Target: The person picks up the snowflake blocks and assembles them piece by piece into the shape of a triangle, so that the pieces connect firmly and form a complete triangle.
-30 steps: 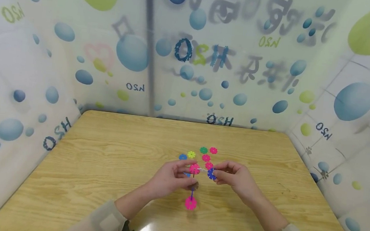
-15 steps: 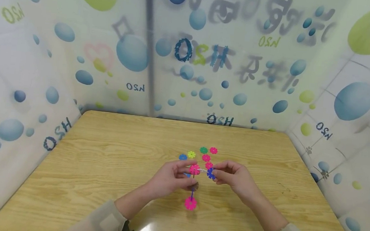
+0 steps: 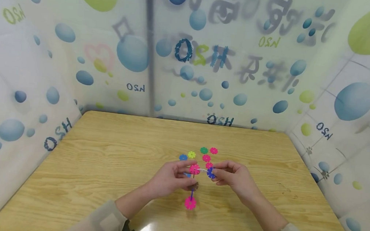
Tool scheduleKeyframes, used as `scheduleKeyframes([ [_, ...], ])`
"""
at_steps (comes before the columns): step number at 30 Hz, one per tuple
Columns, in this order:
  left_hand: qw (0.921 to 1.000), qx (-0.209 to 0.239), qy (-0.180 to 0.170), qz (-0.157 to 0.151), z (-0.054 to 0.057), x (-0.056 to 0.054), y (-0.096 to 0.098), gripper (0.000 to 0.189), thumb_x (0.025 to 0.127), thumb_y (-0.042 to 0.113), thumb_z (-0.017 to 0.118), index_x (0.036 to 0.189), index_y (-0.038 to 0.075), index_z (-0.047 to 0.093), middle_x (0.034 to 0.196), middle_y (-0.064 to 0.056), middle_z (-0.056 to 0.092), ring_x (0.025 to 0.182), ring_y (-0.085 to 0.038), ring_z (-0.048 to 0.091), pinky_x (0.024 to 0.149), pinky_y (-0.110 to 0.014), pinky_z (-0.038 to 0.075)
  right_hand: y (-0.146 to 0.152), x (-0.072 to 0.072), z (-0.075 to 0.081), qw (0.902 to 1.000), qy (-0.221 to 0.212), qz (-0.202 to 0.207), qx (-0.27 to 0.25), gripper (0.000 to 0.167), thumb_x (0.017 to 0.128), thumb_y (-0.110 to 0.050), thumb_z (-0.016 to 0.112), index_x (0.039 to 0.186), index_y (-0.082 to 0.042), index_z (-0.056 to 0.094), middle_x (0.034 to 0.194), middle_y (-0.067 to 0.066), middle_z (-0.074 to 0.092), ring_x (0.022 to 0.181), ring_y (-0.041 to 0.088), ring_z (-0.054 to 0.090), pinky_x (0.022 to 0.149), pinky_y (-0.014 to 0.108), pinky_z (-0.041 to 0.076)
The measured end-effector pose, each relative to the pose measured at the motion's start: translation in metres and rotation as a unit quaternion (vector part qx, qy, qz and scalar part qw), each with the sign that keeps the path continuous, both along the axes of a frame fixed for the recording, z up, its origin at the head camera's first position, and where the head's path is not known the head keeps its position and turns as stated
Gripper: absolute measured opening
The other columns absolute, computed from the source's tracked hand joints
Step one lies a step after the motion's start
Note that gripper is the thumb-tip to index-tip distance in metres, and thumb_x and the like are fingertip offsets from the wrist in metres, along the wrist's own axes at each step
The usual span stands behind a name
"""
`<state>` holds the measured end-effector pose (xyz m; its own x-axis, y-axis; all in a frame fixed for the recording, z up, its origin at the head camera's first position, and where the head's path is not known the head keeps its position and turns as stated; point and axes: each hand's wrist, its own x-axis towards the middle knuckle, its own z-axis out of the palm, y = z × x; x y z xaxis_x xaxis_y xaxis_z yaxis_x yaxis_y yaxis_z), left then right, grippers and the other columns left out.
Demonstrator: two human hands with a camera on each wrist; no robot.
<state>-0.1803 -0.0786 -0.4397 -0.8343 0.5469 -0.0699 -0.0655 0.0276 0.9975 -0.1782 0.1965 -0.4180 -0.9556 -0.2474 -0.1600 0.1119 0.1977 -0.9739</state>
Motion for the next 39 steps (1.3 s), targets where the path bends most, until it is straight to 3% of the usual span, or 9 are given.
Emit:
scheduleKeyframes([
  [10,1.0,0.001,-0.001,0.007,0.0,0.001,0.002,0.065,0.103,0.008,0.077,0.162,0.002,0.05,0.135,-0.035,0.069,0.103,-0.026,0.083,0.091,-0.039,0.068,-0.005,0.002,0.004,0.9999,-0.002,0.005,-0.014,0.031,0.107,-0.014,0.07,0.13,0.008,0.068,0.107,0.006,0.079,0.096,0.015,0.079,0.085,0.029,0.067],
  [19,0.9999,-0.008,0.013,-0.001,0.002,0.0,0.002,0.066,0.105,0.01,0.075,0.164,0.002,0.047,0.122,-0.027,0.078,0.103,-0.027,0.083,0.09,-0.038,0.068,-0.013,0.005,0.002,0.999,-0.015,-0.028,-0.03,0.03,0.108,-0.014,0.07,0.128,0.008,0.069,0.105,0.004,0.077,0.092,0.012,0.077,0.084,0.026,0.066],
  [23,0.9999,-0.007,0.012,0.002,0.001,0.0,0.001,0.066,0.104,0.01,0.076,0.164,0.006,0.047,0.121,-0.025,0.079,0.103,-0.024,0.083,0.091,-0.04,0.068,-0.015,0.005,0.001,0.9984,-0.02,-0.034,-0.041,0.03,0.107,-0.015,0.072,0.128,0.007,0.069,0.105,0.003,0.078,0.092,0.012,0.076,0.083,0.026,0.066],
  [30,0.9985,-0.028,0.041,0.023,0.0,-0.001,0.0,0.058,0.106,0.02,0.075,0.16,0.013,0.054,0.138,-0.026,0.069,0.104,-0.023,0.081,0.095,-0.036,0.066,-0.016,0.005,-0.001,0.9982,-0.02,-0.033,-0.047,0.029,0.107,-0.016,0.073,0.128,0.004,0.07,0.104,0.001,0.079,0.094,0.014,0.076,0.083,0.028,0.066],
  [36,0.9956,-0.059,0.062,0.038,0.004,-0.003,0.001,0.051,0.107,0.028,0.074,0.156,0.018,0.059,0.133,-0.014,0.071,0.105,-0.022,0.08,0.093,-0.037,0.067,-0.016,0.005,0.0,0.9988,-0.011,-0.026,-0.041,0.029,0.106,-0.018,0.074,0.127,0.002,0.07,0.104,0.001,0.079,0.095,0.015,0.076,0.083,0.028,0.066],
  [39,0.9957,-0.062,0.059,0.034,0.006,-0.004,0.003,0.051,0.108,0.029,0.073,0.156,0.018,0.058,0.13,-0.014,0.071,0.106,-0.023,0.08,0.092,-0.038,0.067,-0.017,0.005,0.001,0.9988,-0.009,-0.025,-0.04,0.029,0.106,-0.018,0.075,0.126,0.002,0.07,0.103,0.001,0.079,0.095,0.015,0.076,0.083,0.028,0.066],
])
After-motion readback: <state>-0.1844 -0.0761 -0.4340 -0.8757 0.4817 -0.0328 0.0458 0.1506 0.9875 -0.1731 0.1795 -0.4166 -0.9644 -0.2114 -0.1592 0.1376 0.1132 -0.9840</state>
